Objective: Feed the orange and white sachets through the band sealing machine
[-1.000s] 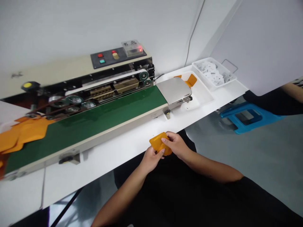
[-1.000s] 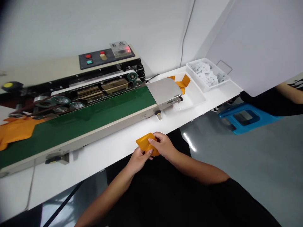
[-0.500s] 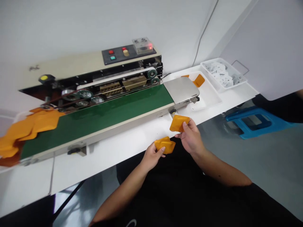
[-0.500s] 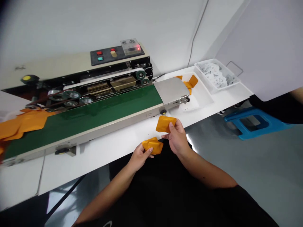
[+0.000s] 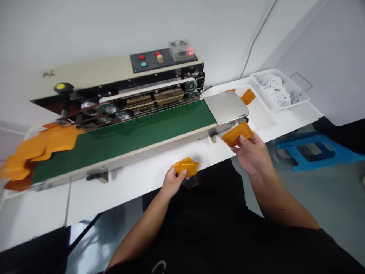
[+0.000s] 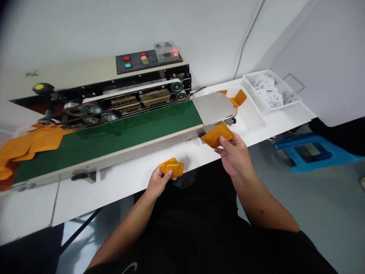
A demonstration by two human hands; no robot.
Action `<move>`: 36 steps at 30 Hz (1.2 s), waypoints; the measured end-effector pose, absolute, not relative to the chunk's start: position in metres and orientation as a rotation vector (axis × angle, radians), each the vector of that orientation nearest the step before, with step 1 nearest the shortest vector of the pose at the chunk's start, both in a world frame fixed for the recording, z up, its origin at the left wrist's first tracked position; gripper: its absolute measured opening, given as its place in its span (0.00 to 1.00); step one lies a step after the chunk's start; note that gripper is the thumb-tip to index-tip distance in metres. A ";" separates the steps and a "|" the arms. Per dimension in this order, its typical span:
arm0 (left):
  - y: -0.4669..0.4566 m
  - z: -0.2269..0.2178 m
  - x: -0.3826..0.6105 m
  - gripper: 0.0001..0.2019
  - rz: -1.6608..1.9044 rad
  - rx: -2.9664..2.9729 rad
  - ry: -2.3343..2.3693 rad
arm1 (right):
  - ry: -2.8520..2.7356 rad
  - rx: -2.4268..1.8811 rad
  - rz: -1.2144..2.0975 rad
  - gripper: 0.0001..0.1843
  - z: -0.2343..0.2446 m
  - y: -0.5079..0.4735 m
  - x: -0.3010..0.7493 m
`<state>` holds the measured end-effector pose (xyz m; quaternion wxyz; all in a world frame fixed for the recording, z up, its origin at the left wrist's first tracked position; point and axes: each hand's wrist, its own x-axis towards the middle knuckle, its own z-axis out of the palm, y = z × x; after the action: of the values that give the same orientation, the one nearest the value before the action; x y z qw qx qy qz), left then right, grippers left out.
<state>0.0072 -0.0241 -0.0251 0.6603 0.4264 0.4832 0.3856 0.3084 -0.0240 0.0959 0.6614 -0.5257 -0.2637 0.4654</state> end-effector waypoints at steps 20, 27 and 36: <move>-0.017 -0.048 -0.009 0.26 0.913 1.053 1.093 | -0.665 -1.413 1.228 0.10 0.139 0.148 0.324; -0.018 -0.055 -0.015 0.24 0.900 1.147 1.055 | -0.633 -1.446 1.254 0.12 0.144 0.175 0.311; -0.016 -0.053 -0.019 0.22 0.919 1.162 1.045 | -0.703 -1.459 1.305 0.09 0.143 0.188 0.293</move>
<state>-0.0192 -0.0162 -0.0526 0.6165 0.5048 0.4538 0.3990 0.2929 0.1878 0.1429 0.5061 -0.6049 -0.2917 0.5411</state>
